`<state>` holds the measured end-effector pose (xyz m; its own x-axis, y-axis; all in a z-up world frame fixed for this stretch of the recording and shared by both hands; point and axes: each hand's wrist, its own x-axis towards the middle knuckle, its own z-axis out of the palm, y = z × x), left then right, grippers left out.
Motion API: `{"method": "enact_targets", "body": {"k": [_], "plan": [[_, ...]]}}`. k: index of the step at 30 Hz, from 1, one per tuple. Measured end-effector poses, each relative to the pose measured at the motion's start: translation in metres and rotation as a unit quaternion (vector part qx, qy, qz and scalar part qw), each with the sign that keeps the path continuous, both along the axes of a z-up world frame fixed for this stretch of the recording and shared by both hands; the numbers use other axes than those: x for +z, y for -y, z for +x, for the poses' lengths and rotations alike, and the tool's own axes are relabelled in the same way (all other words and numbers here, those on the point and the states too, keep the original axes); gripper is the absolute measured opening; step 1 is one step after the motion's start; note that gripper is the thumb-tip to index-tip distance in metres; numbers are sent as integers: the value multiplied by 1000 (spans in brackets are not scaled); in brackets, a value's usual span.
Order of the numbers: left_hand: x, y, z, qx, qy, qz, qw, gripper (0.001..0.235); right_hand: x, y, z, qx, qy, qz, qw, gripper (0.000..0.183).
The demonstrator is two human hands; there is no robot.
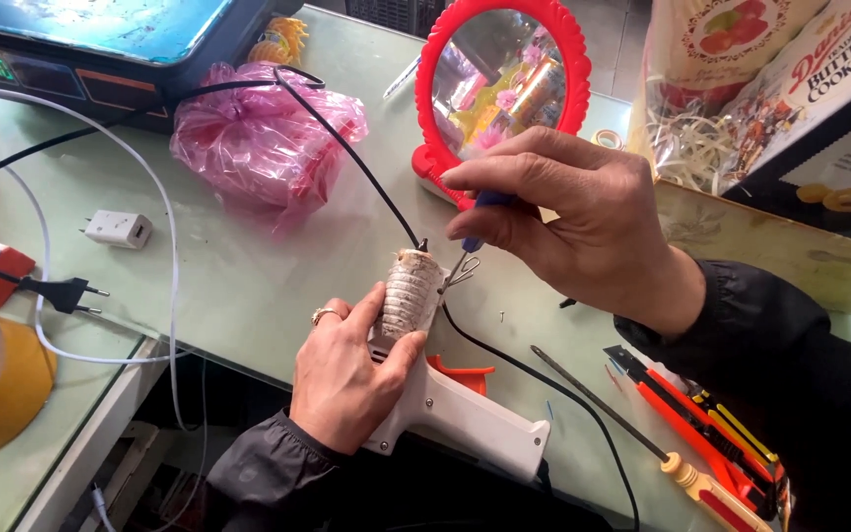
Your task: The person uses a screwdriver to remove screws from a hot glue gun, then inserts a glue stick and repeatedly tests the trigger. The person continues to unscrew and re-screw parts of the glue gun while manipulating the trigger and power cord.
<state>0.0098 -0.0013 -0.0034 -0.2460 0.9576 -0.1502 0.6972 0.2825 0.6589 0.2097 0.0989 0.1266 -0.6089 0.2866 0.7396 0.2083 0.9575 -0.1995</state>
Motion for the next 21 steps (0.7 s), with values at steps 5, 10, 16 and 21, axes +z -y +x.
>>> {"method": "enact_targets", "body": {"k": [5,10,16,21], "plan": [[0,-1,1,3,-2,-10,1000,74,-3,-1,1,-5,-11,9,1000,31],[2,0,1,3,-4,-14,1000,76,0,-1,-2,27,-13,-2,1000,31],[5,0,2,7,-1,-22,1000,75,0,-1,-4,37,-16,-17,999,29],[3,0,2,7,-6,-21,1000,78,7,-3,-7,25,25,-20,999,28]]}}
